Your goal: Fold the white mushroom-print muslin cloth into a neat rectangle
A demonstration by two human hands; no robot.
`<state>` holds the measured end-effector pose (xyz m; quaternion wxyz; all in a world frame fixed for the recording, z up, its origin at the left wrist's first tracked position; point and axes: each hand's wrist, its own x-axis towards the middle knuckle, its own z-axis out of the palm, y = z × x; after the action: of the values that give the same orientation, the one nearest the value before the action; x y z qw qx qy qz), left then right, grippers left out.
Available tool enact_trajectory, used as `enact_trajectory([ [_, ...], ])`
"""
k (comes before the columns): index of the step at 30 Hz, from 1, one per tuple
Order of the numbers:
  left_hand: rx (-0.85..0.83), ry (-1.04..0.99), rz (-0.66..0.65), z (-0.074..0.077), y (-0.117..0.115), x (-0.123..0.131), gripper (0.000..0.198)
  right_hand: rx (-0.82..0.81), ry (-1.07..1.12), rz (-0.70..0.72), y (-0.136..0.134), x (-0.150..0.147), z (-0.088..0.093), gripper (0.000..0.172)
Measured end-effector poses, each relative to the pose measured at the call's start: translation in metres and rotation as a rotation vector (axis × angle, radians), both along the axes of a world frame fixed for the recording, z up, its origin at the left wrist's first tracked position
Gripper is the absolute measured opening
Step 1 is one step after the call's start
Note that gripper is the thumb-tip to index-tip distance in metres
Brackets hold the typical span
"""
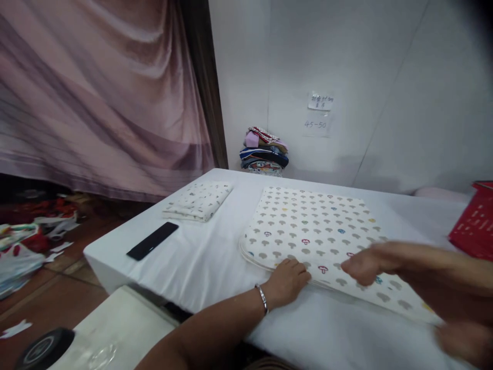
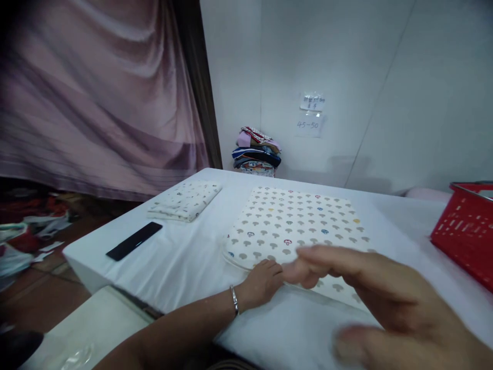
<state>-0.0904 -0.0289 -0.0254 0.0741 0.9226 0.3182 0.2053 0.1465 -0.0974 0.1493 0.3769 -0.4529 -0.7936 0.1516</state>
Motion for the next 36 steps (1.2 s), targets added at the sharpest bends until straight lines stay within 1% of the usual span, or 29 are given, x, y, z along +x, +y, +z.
enact_trajectory([
  [2,0.069,0.060,0.008,0.002,0.002,0.000,0.020,-0.078,-0.059,0.077,0.009,-0.010,-0.019,0.023],
  [4,0.122,0.114,0.015,0.005,0.005,-0.001,0.017,-0.136,-0.098,0.056,0.016,-0.008,-0.048,0.019],
  [6,0.123,0.133,0.029,0.008,0.007,-0.002,0.016,-0.192,-0.116,-0.046,0.021,0.005,-0.078,0.022],
  [8,0.089,0.134,0.053,0.011,0.008,-0.003,0.015,-0.226,-0.121,-0.166,0.022,0.024,-0.106,0.025],
  [10,0.059,0.134,0.068,0.013,0.009,-0.003,0.015,-0.226,-0.126,-0.270,0.019,0.042,-0.126,0.023],
  [12,0.044,0.132,0.056,0.015,0.010,-0.003,0.017,-0.203,-0.151,-0.318,0.013,0.058,-0.139,0.022],
  [15,0.026,0.125,0.028,0.018,0.012,-0.001,0.019,-0.152,-0.190,-0.347,0.005,0.074,-0.147,0.023],
  [19,0.034,0.106,0.006,0.021,0.013,-0.002,0.022,-0.133,-0.198,-0.424,-0.003,0.093,-0.148,0.024],
  [25,0.068,0.074,-0.008,0.014,0.018,-0.002,0.020,-0.150,-0.193,-0.559,-0.015,0.121,-0.150,0.026],
  [28,0.102,0.059,-0.037,0.012,0.020,0.003,0.021,-0.242,-0.154,-0.690,-0.016,0.131,-0.151,0.026],
  [31,0.132,0.053,-0.060,0.014,0.020,0.008,0.021,-0.389,-0.087,-0.815,-0.010,0.138,-0.152,0.030],
  [33,0.147,0.059,-0.067,0.016,0.020,0.011,0.022,-0.482,-0.065,-0.837,-0.004,0.141,-0.152,0.033],
  [36,0.156,0.075,-0.070,0.016,0.021,0.011,0.022,-0.571,-0.120,-0.832,0.006,0.144,-0.152,0.034],
])
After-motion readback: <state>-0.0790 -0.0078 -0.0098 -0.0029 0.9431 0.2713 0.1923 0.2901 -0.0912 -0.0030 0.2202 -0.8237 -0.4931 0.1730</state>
